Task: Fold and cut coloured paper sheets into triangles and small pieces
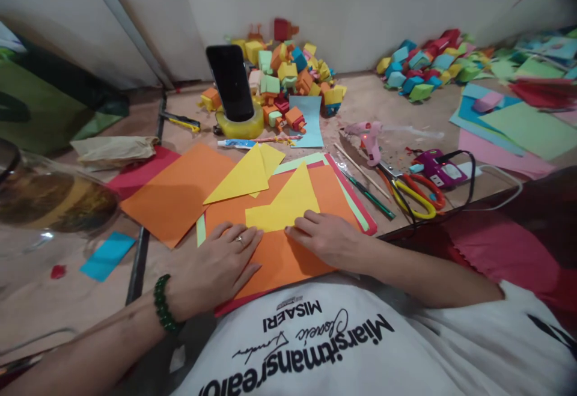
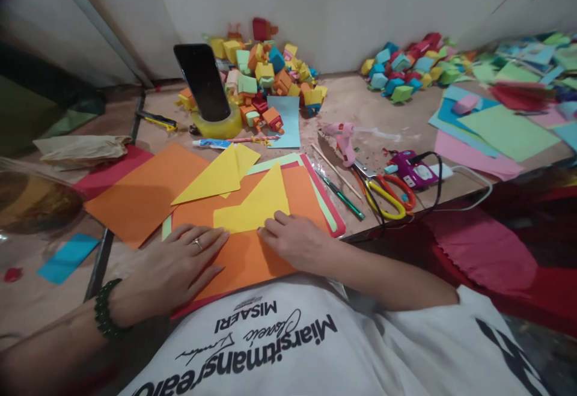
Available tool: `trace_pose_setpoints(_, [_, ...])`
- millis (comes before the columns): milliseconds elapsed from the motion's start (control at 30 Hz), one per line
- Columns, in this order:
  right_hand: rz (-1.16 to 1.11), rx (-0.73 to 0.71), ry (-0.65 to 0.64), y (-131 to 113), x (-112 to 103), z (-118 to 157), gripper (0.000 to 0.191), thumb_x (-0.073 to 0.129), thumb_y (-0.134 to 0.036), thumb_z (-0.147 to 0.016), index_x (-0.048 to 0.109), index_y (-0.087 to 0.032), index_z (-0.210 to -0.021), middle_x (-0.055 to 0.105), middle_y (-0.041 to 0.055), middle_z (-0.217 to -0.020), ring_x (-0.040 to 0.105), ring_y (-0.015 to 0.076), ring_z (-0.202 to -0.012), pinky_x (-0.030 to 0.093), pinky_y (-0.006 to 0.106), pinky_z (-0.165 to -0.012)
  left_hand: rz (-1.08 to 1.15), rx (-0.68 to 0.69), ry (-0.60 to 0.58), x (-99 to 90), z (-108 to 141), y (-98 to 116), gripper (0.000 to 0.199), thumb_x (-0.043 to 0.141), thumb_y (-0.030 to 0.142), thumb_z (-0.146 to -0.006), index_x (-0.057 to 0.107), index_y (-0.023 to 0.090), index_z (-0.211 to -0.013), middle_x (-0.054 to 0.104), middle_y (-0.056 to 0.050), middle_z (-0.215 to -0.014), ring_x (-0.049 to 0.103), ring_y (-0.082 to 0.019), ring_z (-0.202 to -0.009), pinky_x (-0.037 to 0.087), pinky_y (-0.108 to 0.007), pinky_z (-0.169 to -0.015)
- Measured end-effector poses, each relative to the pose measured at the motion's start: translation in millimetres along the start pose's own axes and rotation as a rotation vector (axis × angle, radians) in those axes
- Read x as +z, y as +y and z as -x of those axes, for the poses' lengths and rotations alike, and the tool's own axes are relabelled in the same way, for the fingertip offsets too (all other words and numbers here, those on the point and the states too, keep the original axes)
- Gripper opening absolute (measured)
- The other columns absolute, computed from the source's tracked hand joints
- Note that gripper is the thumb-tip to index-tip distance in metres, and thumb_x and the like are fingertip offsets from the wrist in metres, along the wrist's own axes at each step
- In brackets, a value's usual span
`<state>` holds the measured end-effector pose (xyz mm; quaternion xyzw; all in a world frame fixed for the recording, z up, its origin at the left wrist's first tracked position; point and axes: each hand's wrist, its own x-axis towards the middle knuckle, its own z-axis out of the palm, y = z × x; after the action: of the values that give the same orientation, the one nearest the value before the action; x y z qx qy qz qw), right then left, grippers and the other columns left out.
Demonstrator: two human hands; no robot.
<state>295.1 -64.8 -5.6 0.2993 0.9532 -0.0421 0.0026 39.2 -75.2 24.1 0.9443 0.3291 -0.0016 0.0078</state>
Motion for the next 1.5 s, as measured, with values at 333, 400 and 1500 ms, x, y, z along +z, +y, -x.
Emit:
trace_pose_setpoints(333, [0.010,0.596,0.276,27.4,5.3,78.1,0.022,0.047,-0.014,-0.089,0.066,-0.019,-0.100,0.064,0.0107,-0.098,0.055,0.0251,-0.095,0.046,0.036,-0.073,0.041,-0.052,-0.042,-3.2,-6.3,-6.4,0.033,0.042,0.037,-0.096,0.068,0.018,-0.105,0.068,-0.014,-0.103,0.060,-0.029,-0.096,0.045,-0.044,-0.084])
trace_pose_setpoints(400, [0.094,0.809,0.319,38.6,-1.2,81.3,0.021,0.048,-0.025,-0.092,0.065,-0.018,-0.103,0.064,0.0137,-0.098,0.056,0.0285,-0.096,0.047,0.038,-0.072,0.041,-0.043,-0.039,-5.1,-20.4,-7.2,0.031,0.046,0.041,-0.095,0.067,0.020,-0.100,0.066,-0.013,-0.107,0.059,-0.029,-0.099,0.045,-0.045,-0.085])
trace_pose_setpoints(1500, [-0.314,0.561,0.500,34.3,11.3,94.8,0.011,0.049,-0.022,-0.096,0.060,-0.021,-0.097,0.060,0.0065,-0.089,0.061,0.0212,-0.085,0.052,0.034,-0.073,0.345,-0.061,0.134,36.1,-82.0,-9.5,0.067,0.051,0.057,-0.089,0.038,0.026,-0.147,0.056,-0.011,-0.107,0.053,-0.027,-0.099,0.044,-0.045,-0.091])
